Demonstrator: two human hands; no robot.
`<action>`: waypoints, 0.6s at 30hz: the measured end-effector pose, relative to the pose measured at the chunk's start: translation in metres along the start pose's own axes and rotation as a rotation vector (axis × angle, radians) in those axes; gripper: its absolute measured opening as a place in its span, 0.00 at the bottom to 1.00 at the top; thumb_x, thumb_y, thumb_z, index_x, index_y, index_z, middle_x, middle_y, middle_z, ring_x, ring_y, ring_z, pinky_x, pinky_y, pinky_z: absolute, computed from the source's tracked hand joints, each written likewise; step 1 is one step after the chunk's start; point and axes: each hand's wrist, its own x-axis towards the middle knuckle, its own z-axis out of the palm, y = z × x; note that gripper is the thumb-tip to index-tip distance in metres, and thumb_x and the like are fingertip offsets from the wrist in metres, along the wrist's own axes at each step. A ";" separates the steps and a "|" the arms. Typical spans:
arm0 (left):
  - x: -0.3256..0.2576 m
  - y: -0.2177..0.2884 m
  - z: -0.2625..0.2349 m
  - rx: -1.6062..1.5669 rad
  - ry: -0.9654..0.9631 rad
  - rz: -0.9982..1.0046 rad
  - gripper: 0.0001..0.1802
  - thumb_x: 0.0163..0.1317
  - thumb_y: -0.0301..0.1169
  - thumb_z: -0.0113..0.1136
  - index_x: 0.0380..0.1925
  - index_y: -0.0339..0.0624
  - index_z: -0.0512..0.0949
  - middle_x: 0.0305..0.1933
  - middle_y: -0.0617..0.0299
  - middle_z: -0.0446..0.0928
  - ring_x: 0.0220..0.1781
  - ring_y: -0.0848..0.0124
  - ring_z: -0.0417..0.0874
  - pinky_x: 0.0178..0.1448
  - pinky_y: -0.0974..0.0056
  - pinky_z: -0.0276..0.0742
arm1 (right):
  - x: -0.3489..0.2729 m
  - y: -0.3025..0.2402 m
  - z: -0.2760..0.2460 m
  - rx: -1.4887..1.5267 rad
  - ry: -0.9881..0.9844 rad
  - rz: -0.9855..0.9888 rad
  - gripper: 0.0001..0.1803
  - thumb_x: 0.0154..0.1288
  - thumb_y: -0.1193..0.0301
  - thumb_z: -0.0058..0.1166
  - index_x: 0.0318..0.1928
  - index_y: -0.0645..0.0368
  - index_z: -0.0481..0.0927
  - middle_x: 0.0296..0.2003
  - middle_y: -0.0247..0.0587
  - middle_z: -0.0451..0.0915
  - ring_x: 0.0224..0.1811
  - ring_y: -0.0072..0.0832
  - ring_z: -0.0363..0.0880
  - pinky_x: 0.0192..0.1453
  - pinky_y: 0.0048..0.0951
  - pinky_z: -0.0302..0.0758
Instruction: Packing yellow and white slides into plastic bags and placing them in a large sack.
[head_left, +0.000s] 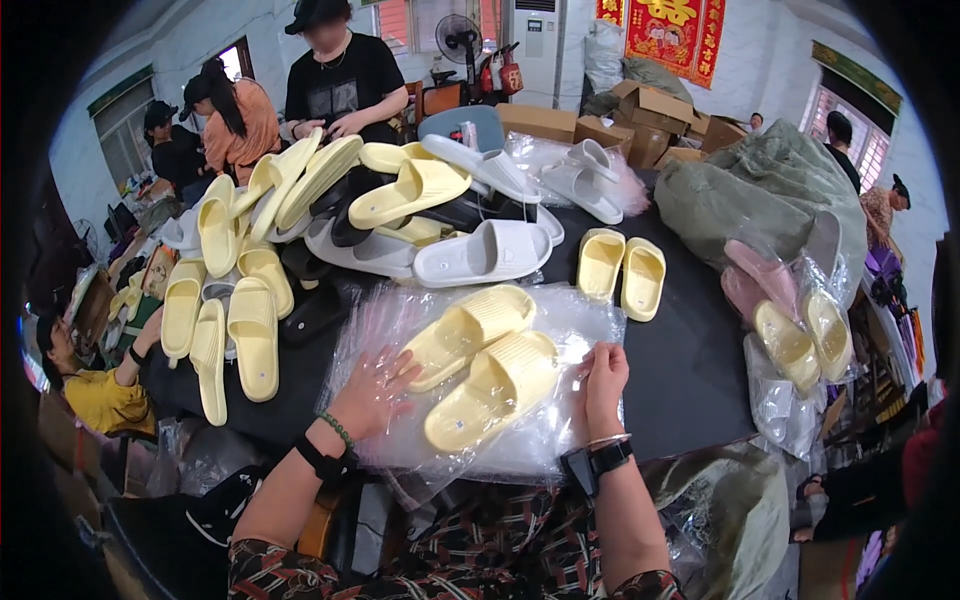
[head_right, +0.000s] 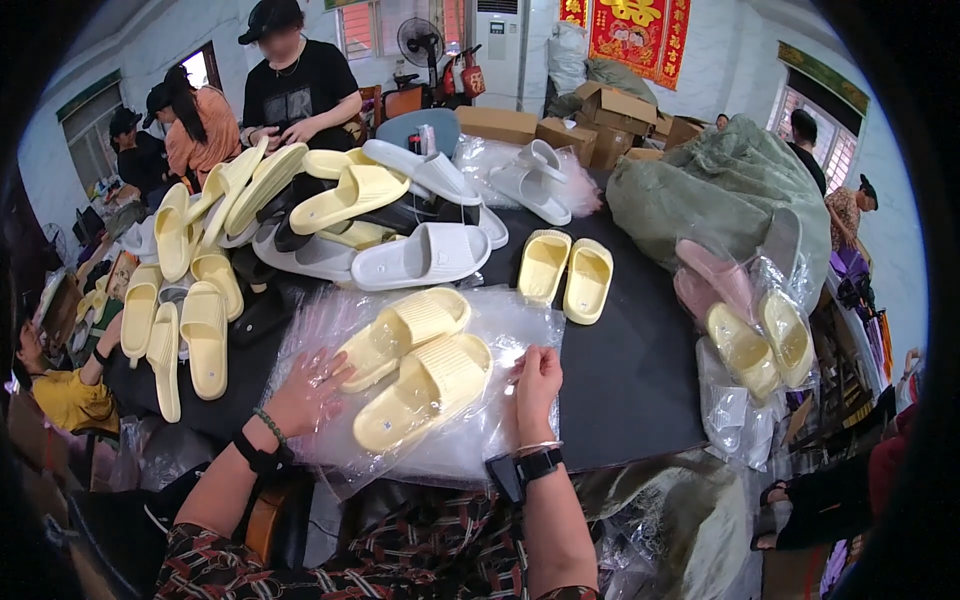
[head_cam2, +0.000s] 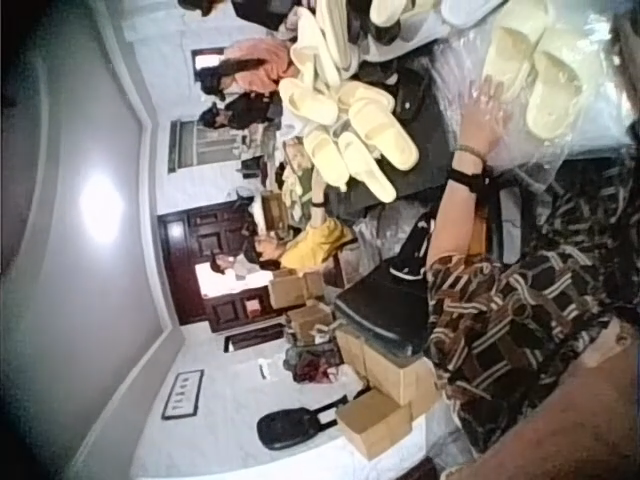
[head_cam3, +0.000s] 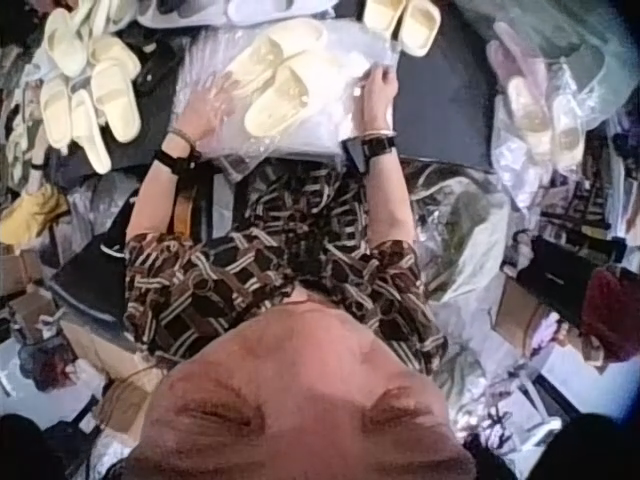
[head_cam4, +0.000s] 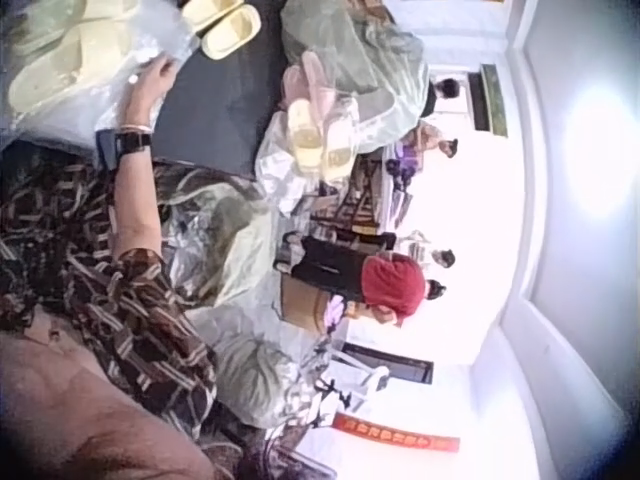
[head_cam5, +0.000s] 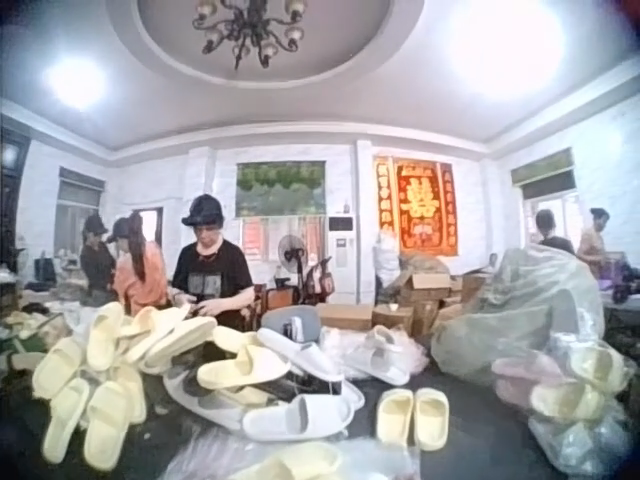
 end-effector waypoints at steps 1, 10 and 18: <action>-0.002 0.000 0.002 0.047 0.041 0.010 0.33 0.64 0.44 0.58 0.69 0.51 0.66 0.75 0.54 0.62 0.75 0.45 0.59 0.75 0.35 0.50 | 0.000 -0.003 0.000 0.031 -0.023 0.046 0.11 0.74 0.69 0.50 0.32 0.59 0.72 0.22 0.32 0.74 0.19 0.17 0.71 0.22 0.21 0.69; 0.009 -0.003 0.013 0.042 0.091 0.070 0.33 0.62 0.44 0.61 0.67 0.53 0.68 0.74 0.57 0.63 0.74 0.44 0.61 0.74 0.35 0.51 | -0.013 -0.094 -0.017 -0.454 -0.229 0.083 0.09 0.72 0.71 0.51 0.36 0.65 0.74 0.31 0.42 0.84 0.26 0.24 0.83 0.29 0.24 0.79; 0.006 -0.005 -0.002 0.029 0.102 0.013 0.35 0.62 0.41 0.61 0.69 0.55 0.66 0.75 0.55 0.60 0.71 0.46 0.66 0.73 0.41 0.57 | -0.017 -0.017 -0.005 0.150 -0.088 0.263 0.07 0.72 0.70 0.51 0.33 0.57 0.74 0.25 0.32 0.77 0.24 0.17 0.72 0.27 0.20 0.70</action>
